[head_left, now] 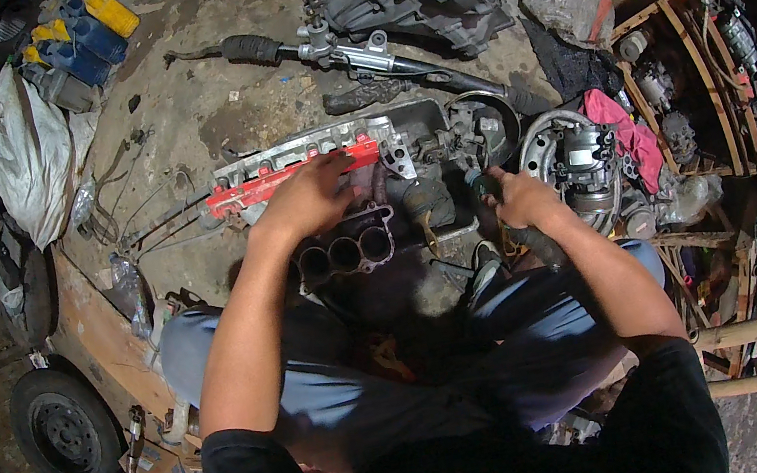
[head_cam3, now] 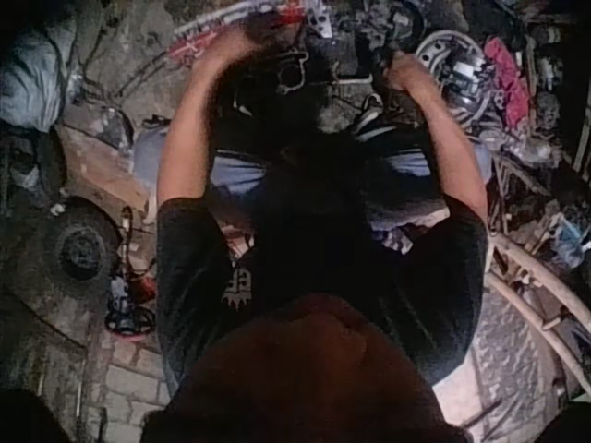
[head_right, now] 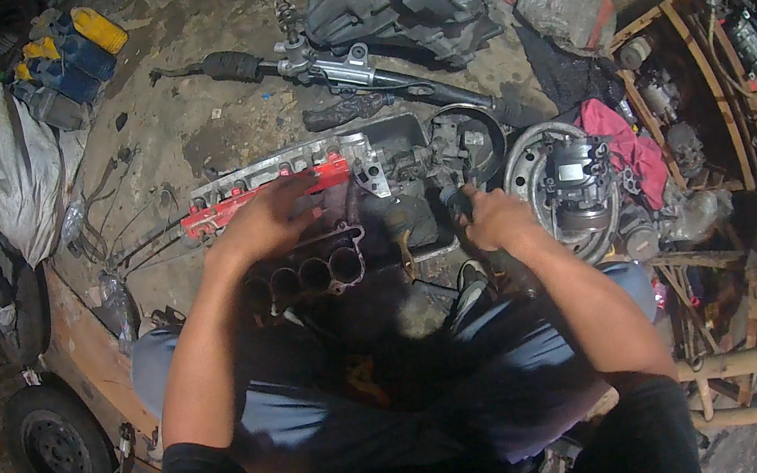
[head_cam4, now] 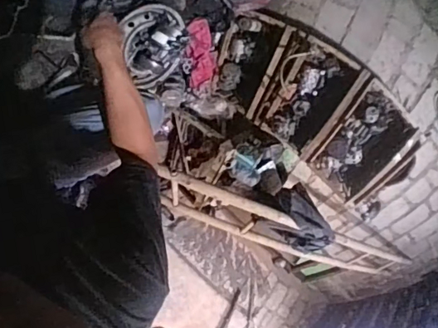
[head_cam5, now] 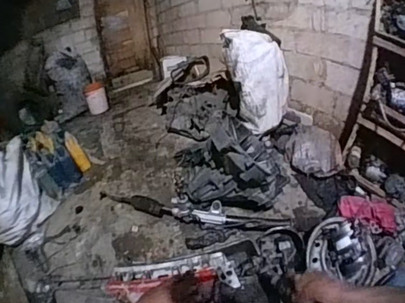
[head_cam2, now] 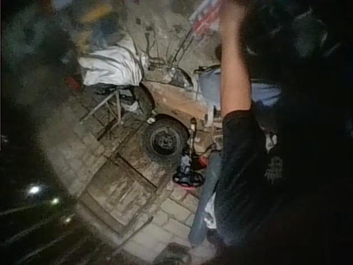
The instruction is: The person places a metal tray on the floor, then sits and positions a red valve cover onto a cylinder head. They insert bolts and tighten them using a power tool.
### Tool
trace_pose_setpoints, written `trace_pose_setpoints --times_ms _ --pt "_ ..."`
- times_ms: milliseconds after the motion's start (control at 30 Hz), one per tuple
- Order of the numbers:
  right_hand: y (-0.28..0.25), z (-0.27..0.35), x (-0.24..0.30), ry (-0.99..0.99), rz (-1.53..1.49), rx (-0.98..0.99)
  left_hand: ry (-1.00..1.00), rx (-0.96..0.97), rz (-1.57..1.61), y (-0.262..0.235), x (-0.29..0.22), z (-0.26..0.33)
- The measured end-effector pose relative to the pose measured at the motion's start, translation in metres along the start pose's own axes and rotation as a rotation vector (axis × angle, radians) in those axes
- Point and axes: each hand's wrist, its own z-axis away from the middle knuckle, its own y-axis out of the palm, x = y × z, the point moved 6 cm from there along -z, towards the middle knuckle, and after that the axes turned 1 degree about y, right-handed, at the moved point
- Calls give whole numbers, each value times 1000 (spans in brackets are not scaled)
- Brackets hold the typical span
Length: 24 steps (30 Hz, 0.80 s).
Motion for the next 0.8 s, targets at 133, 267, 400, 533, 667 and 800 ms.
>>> trace_pose_setpoints --times_ms 133,267,400,533,667,800 --pt "-1 9 18 -159 -60 -44 1 8 12 3 7 -2" --pt "-6 13 29 -187 -32 -88 26 1 -5 0 1 -1" --pt "-25 18 36 -148 10 -92 -29 37 -39 2 6 -1" --pt "-24 16 37 -183 66 -115 -5 48 -30 2 10 -3" --pt "-28 17 39 -199 86 -137 6 37 -64 -1 10 -3" --pt "-37 24 48 -207 105 -110 -39 80 -62 -7 5 -3"
